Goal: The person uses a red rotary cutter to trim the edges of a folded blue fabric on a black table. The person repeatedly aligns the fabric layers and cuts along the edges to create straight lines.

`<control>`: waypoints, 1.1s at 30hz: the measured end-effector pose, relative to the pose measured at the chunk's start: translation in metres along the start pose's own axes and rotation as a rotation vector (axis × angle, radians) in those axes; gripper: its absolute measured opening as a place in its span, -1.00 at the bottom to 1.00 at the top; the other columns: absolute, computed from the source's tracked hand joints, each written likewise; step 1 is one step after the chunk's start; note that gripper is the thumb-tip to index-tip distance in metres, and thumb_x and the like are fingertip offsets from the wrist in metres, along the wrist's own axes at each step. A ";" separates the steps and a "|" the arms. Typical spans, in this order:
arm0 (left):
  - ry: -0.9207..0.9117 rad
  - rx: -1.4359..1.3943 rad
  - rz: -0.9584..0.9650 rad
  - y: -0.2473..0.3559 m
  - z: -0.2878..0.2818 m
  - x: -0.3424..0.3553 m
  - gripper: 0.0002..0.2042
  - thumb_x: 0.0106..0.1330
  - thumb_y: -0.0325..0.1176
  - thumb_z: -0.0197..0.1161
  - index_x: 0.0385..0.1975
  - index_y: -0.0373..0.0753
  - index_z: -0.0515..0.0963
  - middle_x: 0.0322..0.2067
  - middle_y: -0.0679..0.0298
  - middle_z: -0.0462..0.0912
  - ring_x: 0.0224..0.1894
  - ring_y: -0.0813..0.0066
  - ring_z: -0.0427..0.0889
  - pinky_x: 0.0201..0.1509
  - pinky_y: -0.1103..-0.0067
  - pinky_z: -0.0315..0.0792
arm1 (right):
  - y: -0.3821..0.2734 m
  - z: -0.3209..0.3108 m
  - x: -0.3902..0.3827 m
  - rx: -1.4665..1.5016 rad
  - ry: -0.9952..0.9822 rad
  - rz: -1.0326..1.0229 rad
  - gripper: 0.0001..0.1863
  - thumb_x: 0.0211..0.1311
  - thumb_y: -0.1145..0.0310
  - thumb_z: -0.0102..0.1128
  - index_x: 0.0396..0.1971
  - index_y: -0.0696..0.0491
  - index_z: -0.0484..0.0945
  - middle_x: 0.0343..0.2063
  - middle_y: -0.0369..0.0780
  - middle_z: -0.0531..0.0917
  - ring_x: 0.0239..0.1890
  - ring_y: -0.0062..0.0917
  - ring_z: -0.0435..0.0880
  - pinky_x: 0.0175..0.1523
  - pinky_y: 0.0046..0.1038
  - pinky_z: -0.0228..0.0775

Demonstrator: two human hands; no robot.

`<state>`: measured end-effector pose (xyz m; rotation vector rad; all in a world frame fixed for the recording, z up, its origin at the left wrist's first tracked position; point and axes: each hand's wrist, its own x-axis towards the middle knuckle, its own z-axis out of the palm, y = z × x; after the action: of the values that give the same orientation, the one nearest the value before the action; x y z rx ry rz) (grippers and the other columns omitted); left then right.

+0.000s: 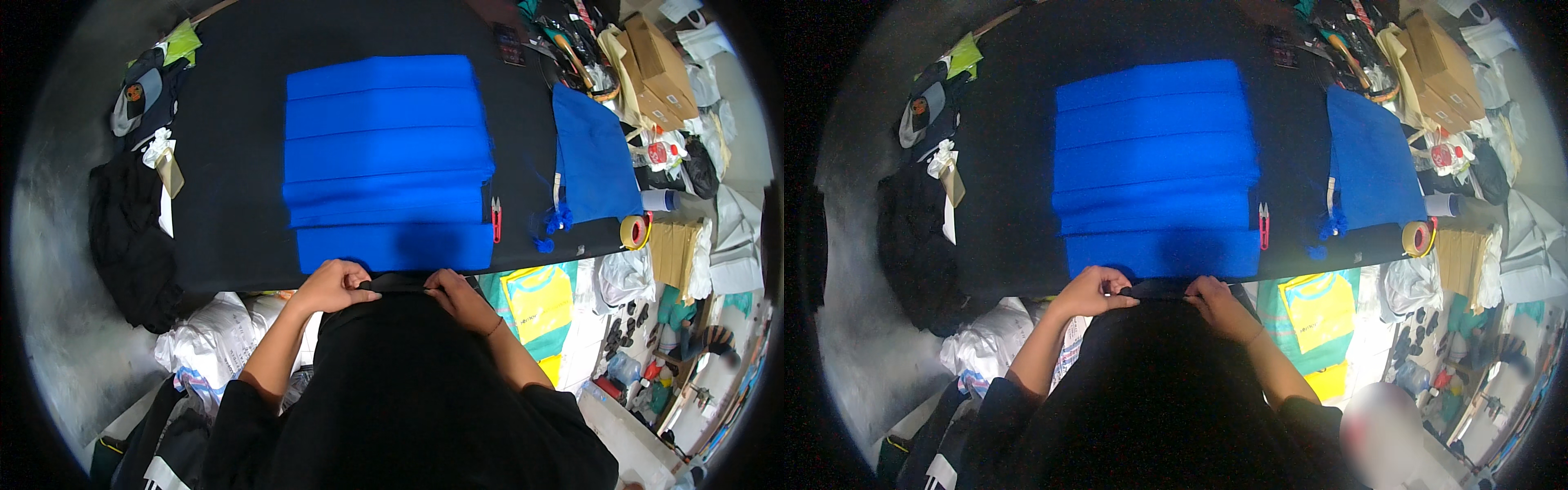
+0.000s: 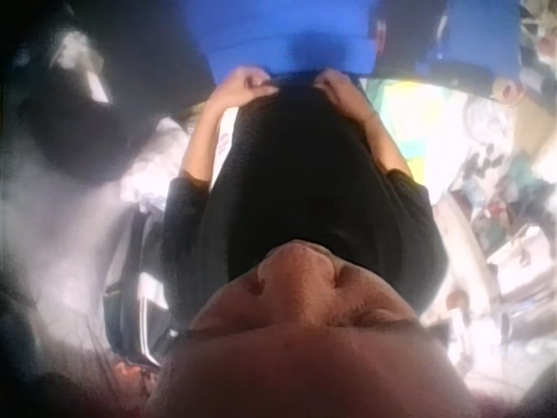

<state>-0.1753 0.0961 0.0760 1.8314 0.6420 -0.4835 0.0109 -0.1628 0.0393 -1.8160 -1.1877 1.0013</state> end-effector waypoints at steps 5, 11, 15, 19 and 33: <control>0.051 -0.016 0.012 -0.022 -0.018 -0.025 -0.58 0.14 -0.07 0.67 -0.29 -0.33 0.75 -0.46 0.31 0.71 -0.37 0.59 0.60 -0.25 0.53 0.50 | -0.002 -0.005 -0.002 0.023 -0.009 0.031 -0.87 0.48 0.39 0.21 -0.12 0.12 0.52 -0.17 -0.03 0.63 -0.02 -0.07 0.60 0.10 -0.15 0.41; 0.093 -0.049 -0.017 -0.035 -0.019 -0.046 -0.58 0.20 -0.07 0.65 -0.23 -0.34 0.74 -0.43 0.35 0.69 -0.37 0.62 0.56 -0.26 0.55 0.47 | -0.002 -0.011 -0.006 -0.030 -0.044 0.052 -0.89 0.50 0.46 0.21 -0.15 0.14 0.49 -0.18 -0.06 0.65 -0.08 -0.15 0.66 0.06 -0.27 0.47; 0.105 -0.106 0.002 -0.053 -0.011 -0.044 -0.60 0.25 -0.10 0.61 -0.16 -0.33 0.74 -0.42 0.37 0.68 -0.37 0.63 0.56 -0.27 0.57 0.46 | 0.002 -0.017 -0.010 0.050 -0.068 0.092 -0.89 0.53 0.45 0.20 -0.15 0.13 0.45 -0.21 -0.09 0.66 -0.14 -0.25 0.65 0.00 -0.33 0.48; 0.056 -0.190 -0.005 -0.047 -0.003 -0.035 -0.62 0.27 -0.15 0.60 -0.13 -0.34 0.73 -0.42 0.38 0.65 -0.36 0.63 0.55 -0.29 0.57 0.45 | 0.003 -0.028 -0.016 0.088 -0.080 0.142 -0.88 0.51 0.45 0.22 -0.15 0.12 0.45 -0.28 -0.11 0.62 -0.20 -0.29 0.62 -0.06 -0.34 0.45; 0.051 -0.277 0.027 -0.054 0.022 -0.028 -0.71 0.31 -0.32 0.55 -0.12 -0.37 0.71 -0.50 0.43 0.52 -0.40 0.67 0.40 -0.28 0.62 0.37 | 0.030 -0.011 -0.048 -0.005 -0.095 0.099 -0.89 0.49 0.49 0.24 -0.12 0.15 0.51 -0.07 -0.12 0.62 0.04 -0.29 0.65 0.17 -0.33 0.48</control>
<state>-0.2314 0.0843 0.0464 1.5921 0.6829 -0.3133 0.0186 -0.2183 0.0274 -1.8647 -1.1666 1.1524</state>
